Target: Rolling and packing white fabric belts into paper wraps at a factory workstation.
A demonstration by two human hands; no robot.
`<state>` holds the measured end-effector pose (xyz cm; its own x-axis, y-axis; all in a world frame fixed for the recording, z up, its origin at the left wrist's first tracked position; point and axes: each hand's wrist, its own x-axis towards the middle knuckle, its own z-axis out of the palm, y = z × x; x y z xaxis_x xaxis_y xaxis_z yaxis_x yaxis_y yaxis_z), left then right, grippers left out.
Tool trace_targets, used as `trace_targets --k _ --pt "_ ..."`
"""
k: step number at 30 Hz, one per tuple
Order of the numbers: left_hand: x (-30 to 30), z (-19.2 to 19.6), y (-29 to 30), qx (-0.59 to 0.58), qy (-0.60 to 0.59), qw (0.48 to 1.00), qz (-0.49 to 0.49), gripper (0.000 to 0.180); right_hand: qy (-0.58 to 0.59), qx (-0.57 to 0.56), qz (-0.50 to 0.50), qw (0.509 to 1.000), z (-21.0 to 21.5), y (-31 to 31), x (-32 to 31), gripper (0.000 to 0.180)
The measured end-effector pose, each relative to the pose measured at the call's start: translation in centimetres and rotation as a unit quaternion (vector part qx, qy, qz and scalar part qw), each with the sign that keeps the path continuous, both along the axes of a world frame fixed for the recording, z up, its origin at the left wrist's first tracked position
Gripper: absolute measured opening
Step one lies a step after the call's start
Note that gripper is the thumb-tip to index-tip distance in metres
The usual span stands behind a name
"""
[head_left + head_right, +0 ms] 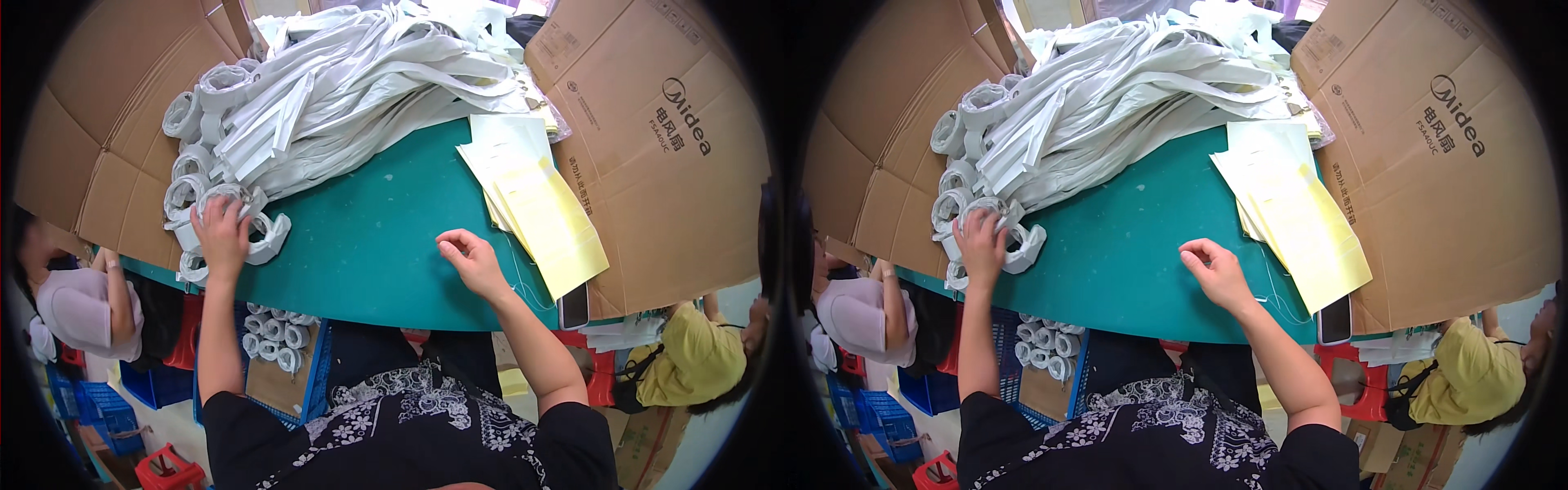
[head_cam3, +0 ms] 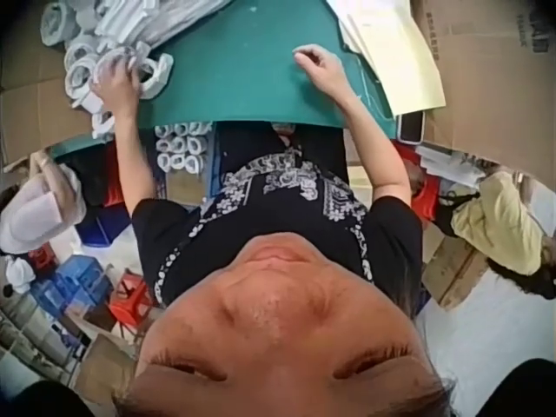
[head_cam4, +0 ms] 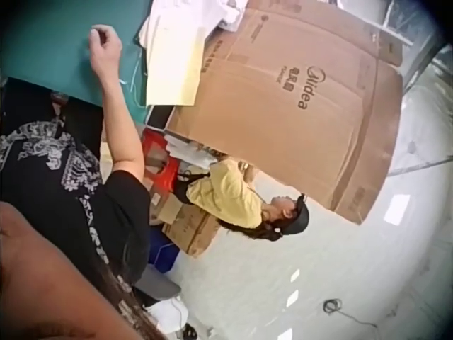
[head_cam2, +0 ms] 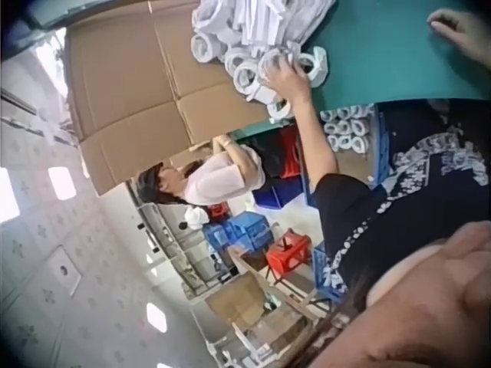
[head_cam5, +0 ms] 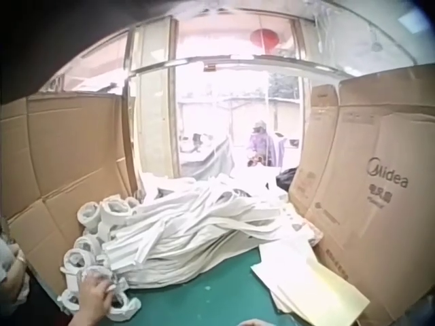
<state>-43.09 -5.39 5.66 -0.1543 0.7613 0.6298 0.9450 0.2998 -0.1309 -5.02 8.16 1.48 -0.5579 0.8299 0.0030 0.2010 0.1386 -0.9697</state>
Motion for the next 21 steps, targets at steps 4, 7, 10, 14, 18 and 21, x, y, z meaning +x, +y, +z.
trace_targets --k 4,7,10,14,18,21 --pt "4.4 0.1 4.0 -0.027 -0.057 0.992 -0.11 0.044 -0.062 0.007 -0.039 0.997 -1.4 1.0 -0.3 0.024" --pt "5.3 -0.9 9.0 -0.069 -0.011 0.995 -0.071 0.06 -0.09 0.024 -0.063 0.994 -2.1 1.5 -0.7 0.024" --pt "3.9 -2.1 12.5 -0.06 0.131 0.989 0.037 0.079 -0.077 0.028 -0.073 0.994 -2.4 1.7 -0.8 0.024" --pt "1.8 -2.0 14.5 -0.11 0.118 0.985 -0.053 0.081 -0.076 0.039 -0.073 0.994 -2.9 2.0 -1.0 0.023" --pt "2.4 -0.5 16.6 -0.201 0.052 0.975 -0.074 0.063 -0.084 0.068 -0.084 0.991 -2.9 2.2 -2.1 0.022" --pt "3.5 0.9 18.6 -0.224 -0.013 0.968 -0.109 0.057 -0.071 0.038 -0.051 0.995 -3.2 3.5 -3.2 0.025"
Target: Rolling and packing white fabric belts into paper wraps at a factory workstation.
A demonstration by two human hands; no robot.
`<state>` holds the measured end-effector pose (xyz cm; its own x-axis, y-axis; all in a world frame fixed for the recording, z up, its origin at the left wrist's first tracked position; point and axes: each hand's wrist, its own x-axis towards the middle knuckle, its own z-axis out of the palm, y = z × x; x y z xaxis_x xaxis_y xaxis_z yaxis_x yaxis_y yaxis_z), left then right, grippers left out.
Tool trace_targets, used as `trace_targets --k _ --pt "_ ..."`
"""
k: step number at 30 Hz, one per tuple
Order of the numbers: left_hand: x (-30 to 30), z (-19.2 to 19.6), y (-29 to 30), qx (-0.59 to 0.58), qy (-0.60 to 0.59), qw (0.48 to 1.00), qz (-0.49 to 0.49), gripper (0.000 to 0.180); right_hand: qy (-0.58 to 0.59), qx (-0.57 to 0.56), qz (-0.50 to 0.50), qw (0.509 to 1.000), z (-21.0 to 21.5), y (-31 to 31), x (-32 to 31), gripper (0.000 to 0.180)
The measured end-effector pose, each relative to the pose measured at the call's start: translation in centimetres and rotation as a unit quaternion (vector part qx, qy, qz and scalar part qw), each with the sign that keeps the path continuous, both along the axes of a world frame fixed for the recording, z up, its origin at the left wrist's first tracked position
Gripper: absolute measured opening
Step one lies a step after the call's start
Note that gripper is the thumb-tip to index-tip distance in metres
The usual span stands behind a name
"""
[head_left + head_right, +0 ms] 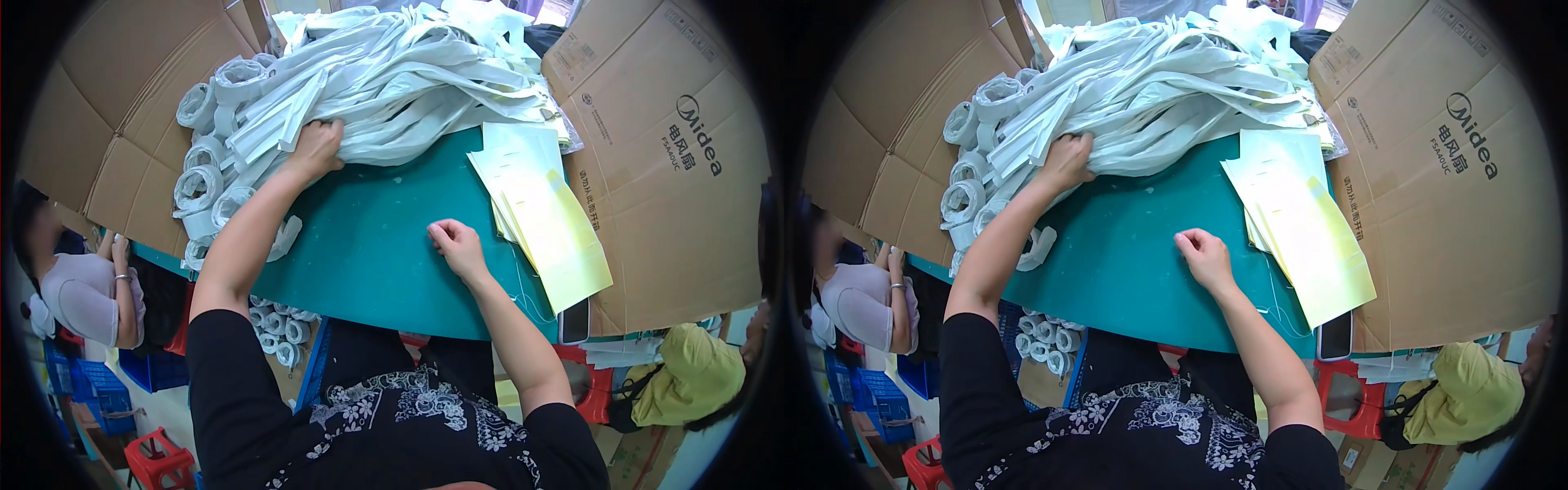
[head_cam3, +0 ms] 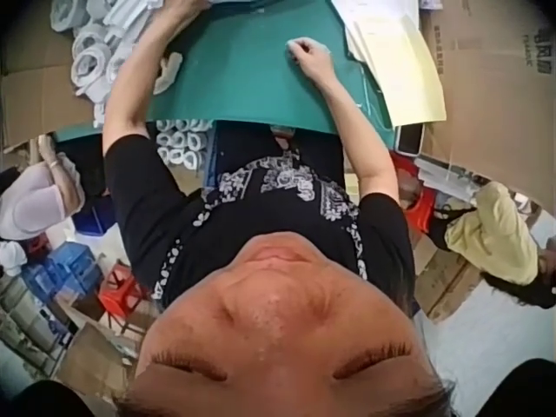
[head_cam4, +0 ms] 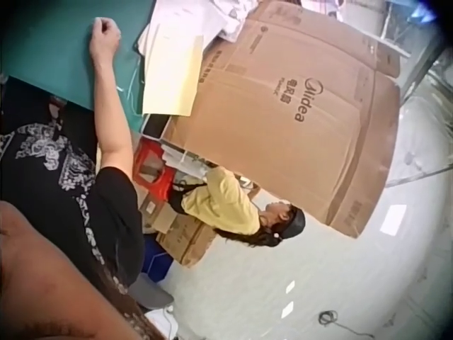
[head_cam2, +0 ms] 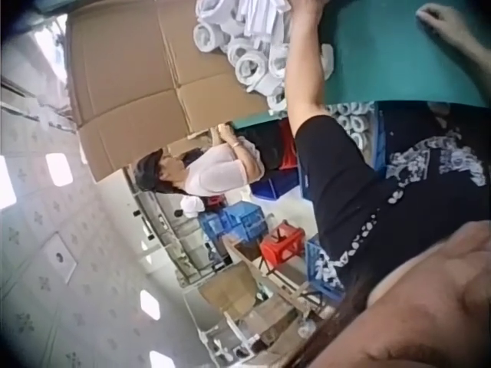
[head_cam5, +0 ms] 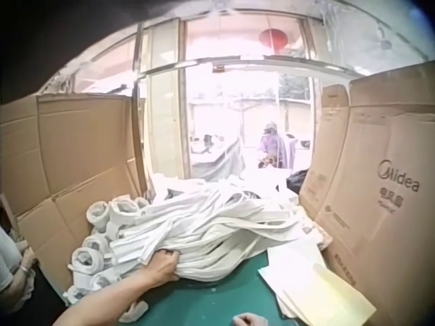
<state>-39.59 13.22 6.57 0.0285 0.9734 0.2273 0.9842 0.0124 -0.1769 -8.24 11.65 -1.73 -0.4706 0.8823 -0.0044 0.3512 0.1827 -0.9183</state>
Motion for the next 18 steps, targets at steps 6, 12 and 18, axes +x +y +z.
trace_targets --k 6,12,18 --pt "10.9 5.0 5.1 -0.012 -0.138 0.987 -0.083 0.055 0.398 -0.421 -0.015 0.815 0.7 4.3 -5.5 0.085" --pt "19.0 6.4 7.3 -0.151 -0.22 0.964 0.005 0.074 0.546 -0.336 0.109 0.76 3.1 4.8 -2.1 0.075" --pt "19.8 2.0 3.3 -0.165 -0.223 0.959 0.049 0.087 0.07 -0.12 -0.04 0.99 2.0 -0.7 3.1 0.062"
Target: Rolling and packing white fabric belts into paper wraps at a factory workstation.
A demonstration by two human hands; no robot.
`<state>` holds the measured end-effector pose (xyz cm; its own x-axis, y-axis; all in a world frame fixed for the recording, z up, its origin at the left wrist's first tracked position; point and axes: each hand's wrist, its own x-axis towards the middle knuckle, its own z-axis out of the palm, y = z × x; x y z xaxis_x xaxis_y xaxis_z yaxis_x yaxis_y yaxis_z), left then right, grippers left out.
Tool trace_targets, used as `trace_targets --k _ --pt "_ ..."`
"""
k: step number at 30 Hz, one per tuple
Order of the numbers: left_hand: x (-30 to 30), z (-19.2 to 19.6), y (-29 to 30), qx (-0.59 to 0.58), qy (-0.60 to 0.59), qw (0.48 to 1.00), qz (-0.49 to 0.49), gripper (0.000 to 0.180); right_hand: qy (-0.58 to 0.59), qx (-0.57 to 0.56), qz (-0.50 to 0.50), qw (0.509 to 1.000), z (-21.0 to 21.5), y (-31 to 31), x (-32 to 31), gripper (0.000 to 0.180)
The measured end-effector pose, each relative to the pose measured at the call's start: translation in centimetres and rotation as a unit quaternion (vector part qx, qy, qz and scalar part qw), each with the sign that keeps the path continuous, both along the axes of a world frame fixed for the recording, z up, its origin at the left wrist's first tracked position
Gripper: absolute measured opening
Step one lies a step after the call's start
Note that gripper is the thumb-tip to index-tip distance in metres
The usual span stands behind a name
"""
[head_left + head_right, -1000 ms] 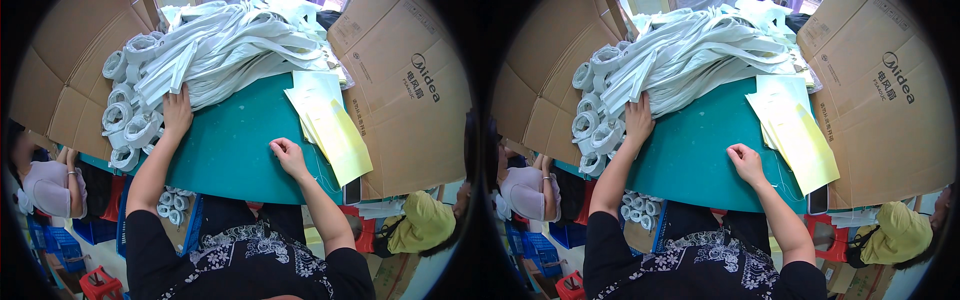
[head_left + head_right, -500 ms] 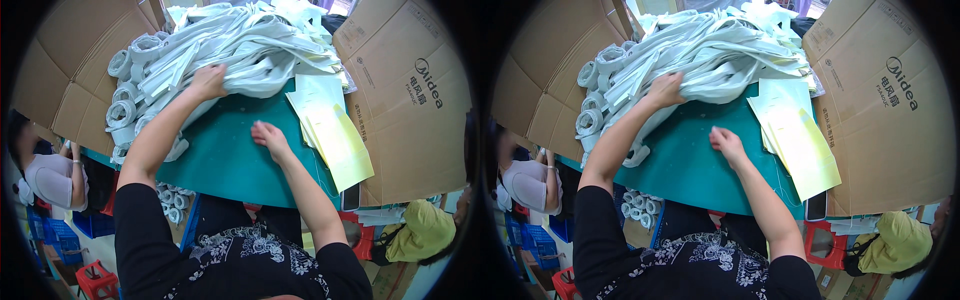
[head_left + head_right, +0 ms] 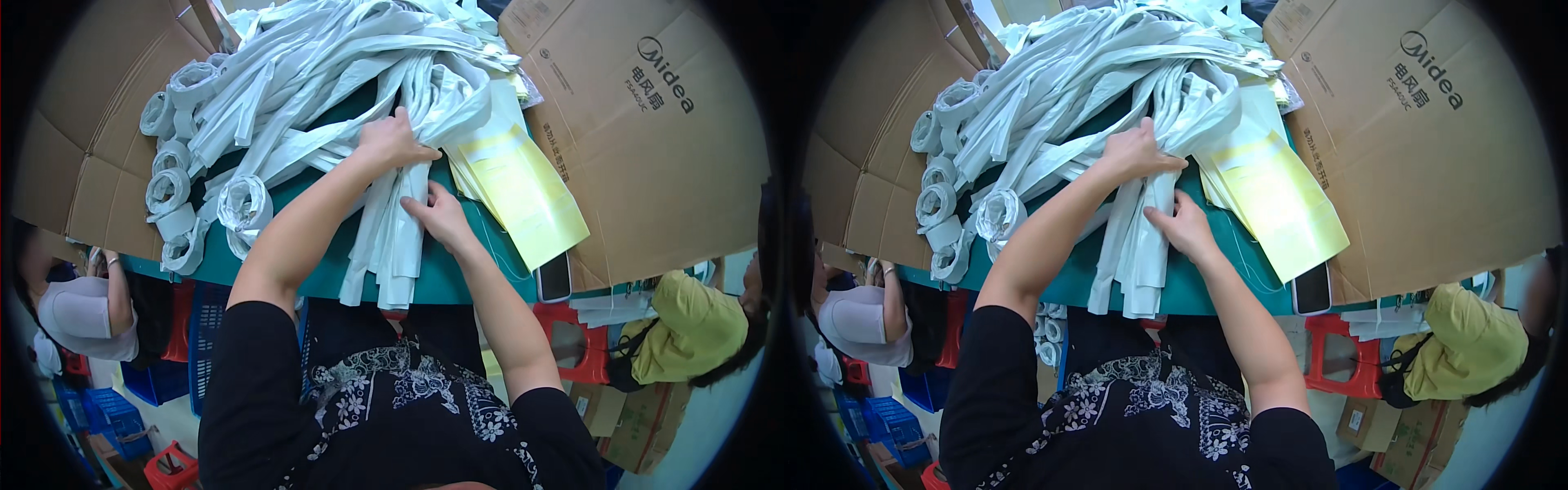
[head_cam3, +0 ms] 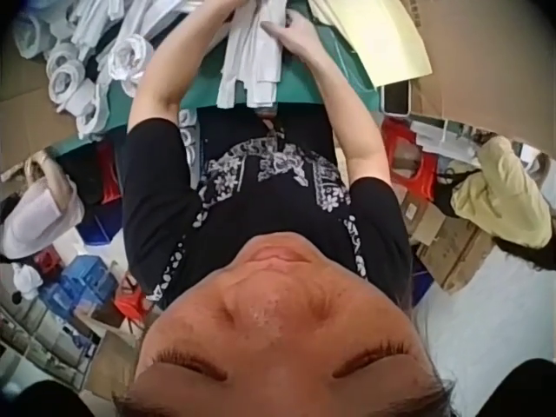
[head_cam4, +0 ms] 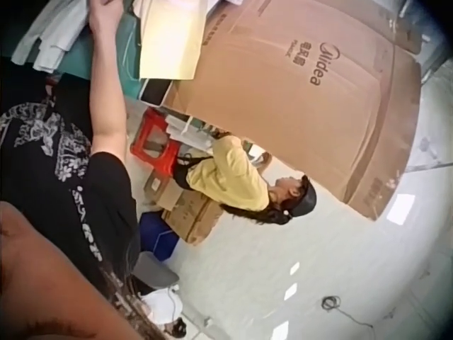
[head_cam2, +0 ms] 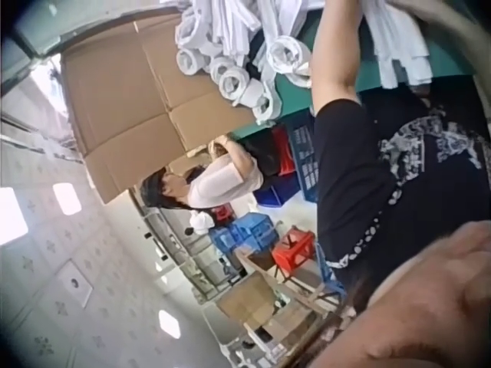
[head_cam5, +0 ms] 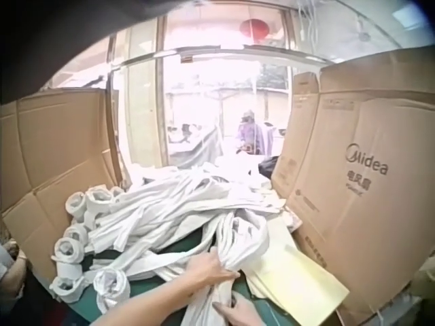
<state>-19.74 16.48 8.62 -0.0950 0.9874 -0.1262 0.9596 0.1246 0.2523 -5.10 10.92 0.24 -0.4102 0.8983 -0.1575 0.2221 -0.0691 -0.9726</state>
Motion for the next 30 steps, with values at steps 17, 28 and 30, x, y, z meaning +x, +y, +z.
trace_targets --k 17,28,30 --pt "2.9 -4.0 -20.3 0.373 -0.095 0.77 -0.509 0.025 0.354 -0.323 -0.022 0.877 2.2 -8.4 5.6 0.041" --pt "2.0 -6.0 -21.5 0.43 -0.253 0.809 -0.312 0.038 0.426 -0.4 -0.118 0.803 1.8 -4.9 4.5 0.032" --pt "0.7 -5.6 -23.2 0.474 -0.253 0.789 -0.297 0.035 0.438 -0.407 -0.135 0.79 2.2 -4.4 4.3 0.034"
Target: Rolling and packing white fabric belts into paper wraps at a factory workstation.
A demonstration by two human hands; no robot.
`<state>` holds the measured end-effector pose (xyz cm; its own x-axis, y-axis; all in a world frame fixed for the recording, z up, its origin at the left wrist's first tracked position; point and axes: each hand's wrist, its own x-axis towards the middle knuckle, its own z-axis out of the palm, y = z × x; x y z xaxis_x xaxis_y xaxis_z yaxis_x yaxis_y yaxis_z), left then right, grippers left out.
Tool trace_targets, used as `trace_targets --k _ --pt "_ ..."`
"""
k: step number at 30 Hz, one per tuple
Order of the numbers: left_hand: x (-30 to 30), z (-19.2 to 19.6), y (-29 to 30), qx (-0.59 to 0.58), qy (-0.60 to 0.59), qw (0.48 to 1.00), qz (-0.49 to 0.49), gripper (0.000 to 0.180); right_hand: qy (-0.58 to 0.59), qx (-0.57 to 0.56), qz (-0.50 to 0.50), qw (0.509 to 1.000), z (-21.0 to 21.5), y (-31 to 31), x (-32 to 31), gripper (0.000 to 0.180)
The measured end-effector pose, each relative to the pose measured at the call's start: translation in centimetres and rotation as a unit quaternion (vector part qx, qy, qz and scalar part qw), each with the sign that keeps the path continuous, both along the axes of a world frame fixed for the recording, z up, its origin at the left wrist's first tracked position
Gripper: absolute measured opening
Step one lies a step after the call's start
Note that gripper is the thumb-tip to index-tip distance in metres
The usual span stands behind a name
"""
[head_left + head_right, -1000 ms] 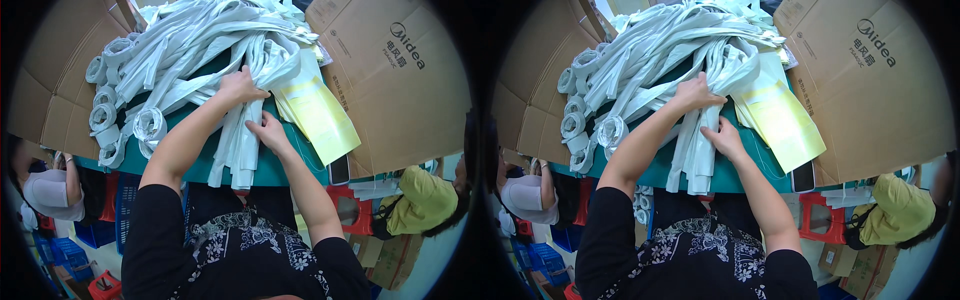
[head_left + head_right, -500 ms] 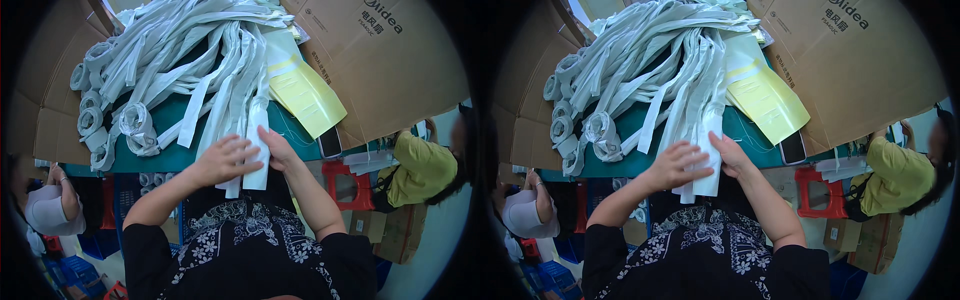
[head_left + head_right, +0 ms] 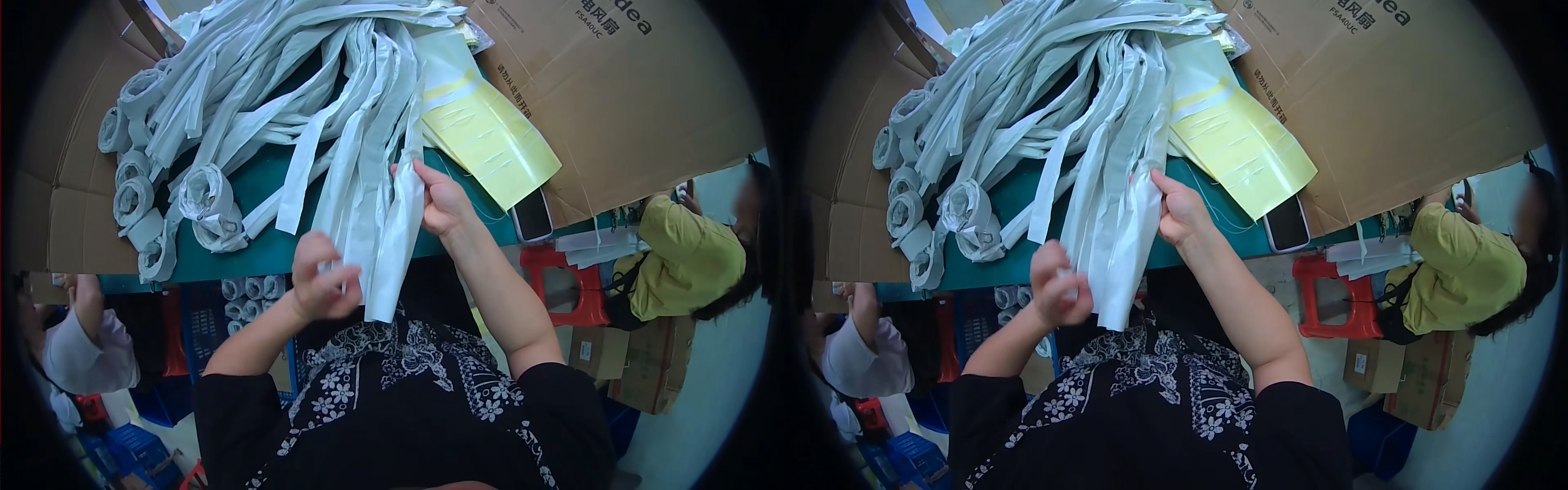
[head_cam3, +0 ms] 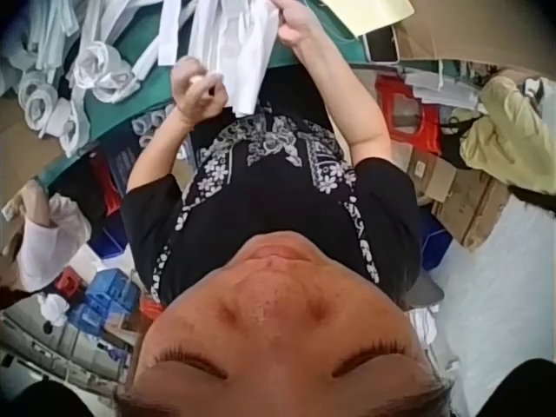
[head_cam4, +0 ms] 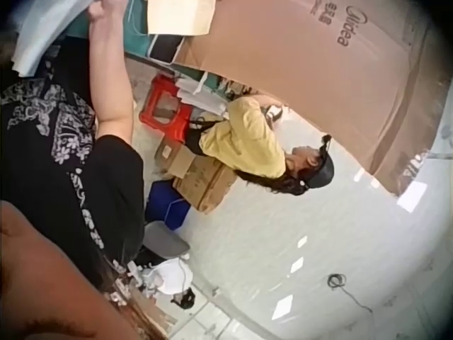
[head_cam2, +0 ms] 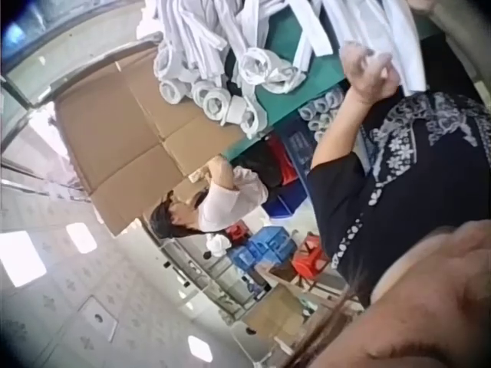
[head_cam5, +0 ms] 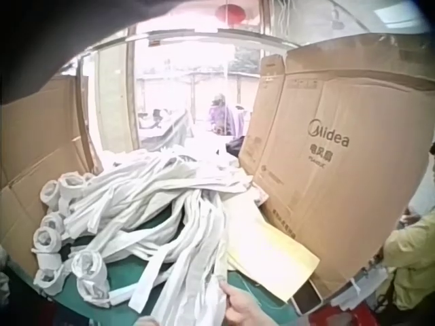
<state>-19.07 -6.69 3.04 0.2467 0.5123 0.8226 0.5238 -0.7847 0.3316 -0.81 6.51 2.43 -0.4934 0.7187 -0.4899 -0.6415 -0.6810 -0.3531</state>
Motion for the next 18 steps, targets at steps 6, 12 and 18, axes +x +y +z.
trace_targets --k 6,12,18 --pt "1.6 1.1 -5.6 0.039 0.069 0.995 0.064 0.026 0.005 -0.007 0.002 1.0 0.5 0.9 -0.8 0.03" --pt "2.7 0.8 -6.8 -0.13 0.048 0.959 0.247 0.018 0.003 0.009 -0.023 1.0 -0.8 0.5 -2.3 0.033" --pt "3.9 -2.1 -7.5 -0.381 -0.317 0.842 0.211 0.018 0.013 0.044 -0.086 0.995 -1.7 -0.8 -3.8 0.035"
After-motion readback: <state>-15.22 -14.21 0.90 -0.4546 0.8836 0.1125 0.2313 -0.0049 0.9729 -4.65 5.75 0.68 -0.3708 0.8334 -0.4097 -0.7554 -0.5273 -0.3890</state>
